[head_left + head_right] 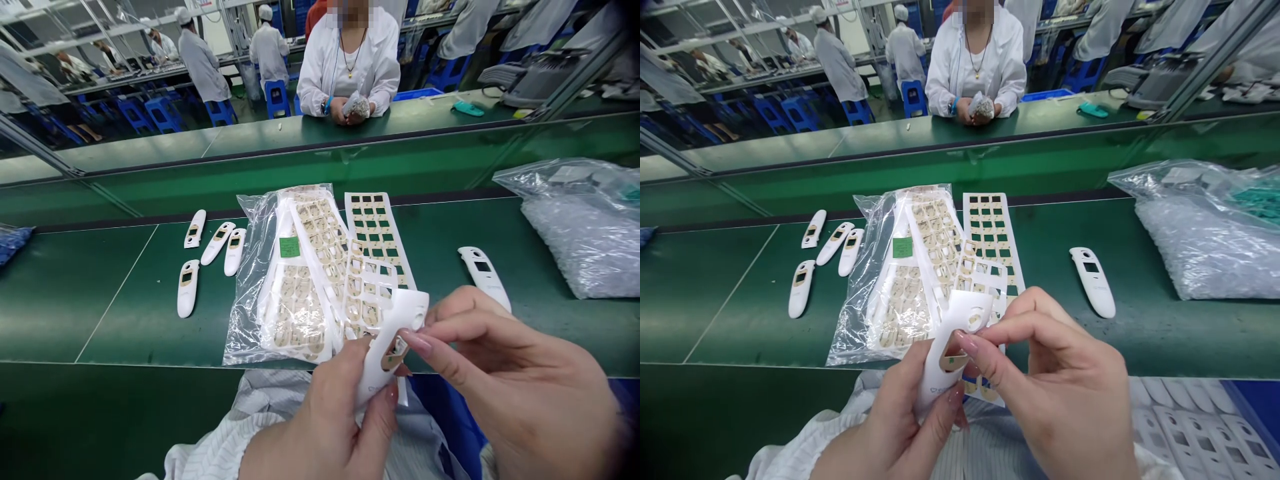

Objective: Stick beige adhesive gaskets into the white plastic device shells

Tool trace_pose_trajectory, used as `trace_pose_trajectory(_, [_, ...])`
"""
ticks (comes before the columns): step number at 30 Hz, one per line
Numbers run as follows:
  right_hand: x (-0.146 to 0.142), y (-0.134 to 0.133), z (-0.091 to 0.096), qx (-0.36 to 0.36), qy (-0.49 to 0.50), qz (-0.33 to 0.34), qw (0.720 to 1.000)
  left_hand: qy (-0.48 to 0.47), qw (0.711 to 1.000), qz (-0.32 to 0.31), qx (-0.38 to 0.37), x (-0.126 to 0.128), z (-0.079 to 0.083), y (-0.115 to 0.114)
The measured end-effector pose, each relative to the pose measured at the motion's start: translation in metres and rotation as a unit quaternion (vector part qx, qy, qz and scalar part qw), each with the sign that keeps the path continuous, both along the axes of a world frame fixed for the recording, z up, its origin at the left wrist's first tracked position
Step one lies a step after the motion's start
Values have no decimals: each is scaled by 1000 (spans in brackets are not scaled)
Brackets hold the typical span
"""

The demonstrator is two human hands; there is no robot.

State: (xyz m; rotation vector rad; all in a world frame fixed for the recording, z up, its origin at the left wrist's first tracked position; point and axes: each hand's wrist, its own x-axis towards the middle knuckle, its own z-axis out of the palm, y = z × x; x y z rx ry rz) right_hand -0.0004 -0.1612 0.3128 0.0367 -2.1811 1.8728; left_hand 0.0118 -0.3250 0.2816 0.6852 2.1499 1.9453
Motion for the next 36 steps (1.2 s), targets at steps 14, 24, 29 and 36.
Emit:
trace_pose_trajectory(14, [-20, 6, -39, 137, -13, -78, 987, -217, 948, -81, 216, -5, -17, 12])
trace_pose_trajectory(24, [-20, -3, -42, -43, -78, 37, 995, -300, 903, -88, 294, -8, -19, 16])
trace_pose_trajectory(29, [-20, -9, -50, -70, -136, 48, 987, -303, 905, -75, 291, -9, -26, 14])
trace_pose_trajectory(36, [-24, -17, -71, 15, -185, 103, 977, -311, 925, -6, 220, -9, -38, 1])
